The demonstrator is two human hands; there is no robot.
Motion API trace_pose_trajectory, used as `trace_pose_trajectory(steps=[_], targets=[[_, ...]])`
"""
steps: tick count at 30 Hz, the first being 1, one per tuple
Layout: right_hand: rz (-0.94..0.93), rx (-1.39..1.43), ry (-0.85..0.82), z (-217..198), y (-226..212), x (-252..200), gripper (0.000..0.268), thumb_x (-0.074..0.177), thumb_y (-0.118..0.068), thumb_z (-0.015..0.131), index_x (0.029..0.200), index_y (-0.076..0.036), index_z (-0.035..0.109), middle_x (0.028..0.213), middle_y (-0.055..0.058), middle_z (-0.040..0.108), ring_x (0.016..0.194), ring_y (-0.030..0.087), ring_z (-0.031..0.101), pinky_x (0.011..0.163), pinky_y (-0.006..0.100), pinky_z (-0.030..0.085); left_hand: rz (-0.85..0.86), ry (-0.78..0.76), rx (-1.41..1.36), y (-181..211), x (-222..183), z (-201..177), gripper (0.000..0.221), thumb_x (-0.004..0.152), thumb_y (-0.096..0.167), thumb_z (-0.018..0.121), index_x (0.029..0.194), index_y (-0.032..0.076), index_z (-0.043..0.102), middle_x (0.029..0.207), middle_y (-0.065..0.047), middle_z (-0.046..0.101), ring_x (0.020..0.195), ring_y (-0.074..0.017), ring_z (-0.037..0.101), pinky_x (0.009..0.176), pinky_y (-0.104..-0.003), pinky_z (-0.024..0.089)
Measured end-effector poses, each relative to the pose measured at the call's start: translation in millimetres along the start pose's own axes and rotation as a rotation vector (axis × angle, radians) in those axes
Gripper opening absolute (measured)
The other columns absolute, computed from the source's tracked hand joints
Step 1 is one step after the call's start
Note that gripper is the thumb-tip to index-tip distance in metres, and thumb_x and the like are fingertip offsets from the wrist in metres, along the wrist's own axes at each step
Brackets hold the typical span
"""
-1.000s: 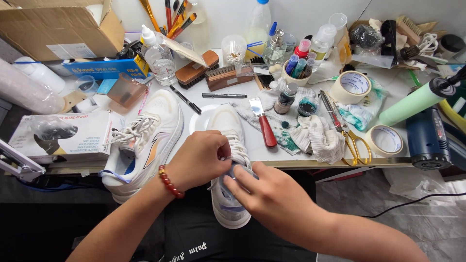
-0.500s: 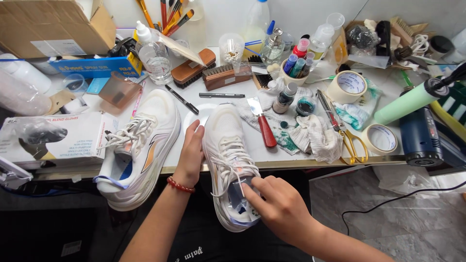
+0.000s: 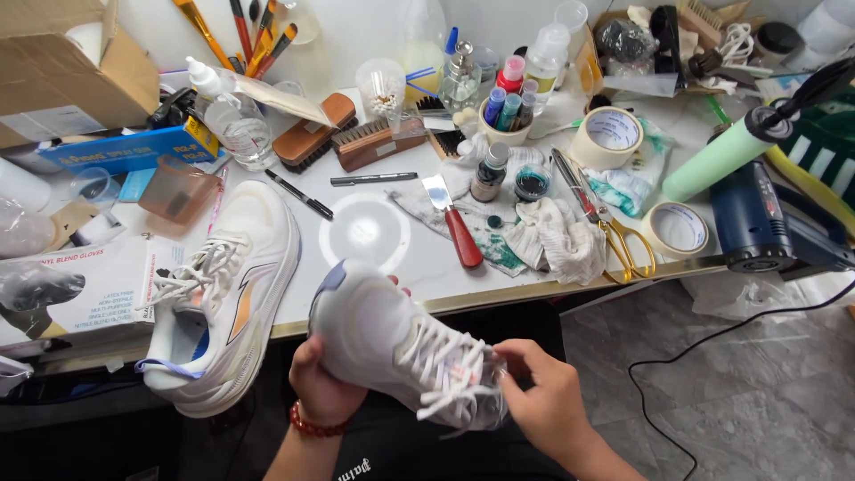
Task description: The recorder inflates plastic bags with a hand pump and inserts them into sneakers to preserve their shape during maintenance.
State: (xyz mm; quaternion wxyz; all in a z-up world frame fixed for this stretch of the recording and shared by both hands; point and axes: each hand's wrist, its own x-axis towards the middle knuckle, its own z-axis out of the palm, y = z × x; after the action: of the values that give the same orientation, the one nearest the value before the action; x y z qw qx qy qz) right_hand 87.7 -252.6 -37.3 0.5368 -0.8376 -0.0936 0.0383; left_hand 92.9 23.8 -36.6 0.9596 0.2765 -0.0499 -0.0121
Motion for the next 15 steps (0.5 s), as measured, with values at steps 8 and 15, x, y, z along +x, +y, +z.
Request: trace_pose_trajectory(steps=[8,15], targets=[[0.533,0.653,-0.333,-22,2,4,0.036,0.085,-0.004,0.067,0.12,0.002,0.067,0.101,0.011,0.08,0.088,0.016,0.077,0.082,0.031,0.062,0.249,0.056,0.211,-20,-36,33,0.088,0.09,0.048,0.067,0.158,0.007,0.028,0.154,-0.026,0.041,0.141,-0.0445,0.044,0.113,-0.064,0.04],[0.528,0.64,-0.63,-11,24,2,0.029,0.093,-0.008,0.073,0.117,0.007,0.069,0.078,0.01,0.07,0.049,0.01,0.056,0.039,0.024,0.041,-0.038,0.294,-0.011,-21,-55,-36,0.066,0.098,0.042,0.058,0.152,0.012,0.035,0.152,-0.023,0.044,0.137,-0.0488,0.044,0.111,-0.072,0.039]])
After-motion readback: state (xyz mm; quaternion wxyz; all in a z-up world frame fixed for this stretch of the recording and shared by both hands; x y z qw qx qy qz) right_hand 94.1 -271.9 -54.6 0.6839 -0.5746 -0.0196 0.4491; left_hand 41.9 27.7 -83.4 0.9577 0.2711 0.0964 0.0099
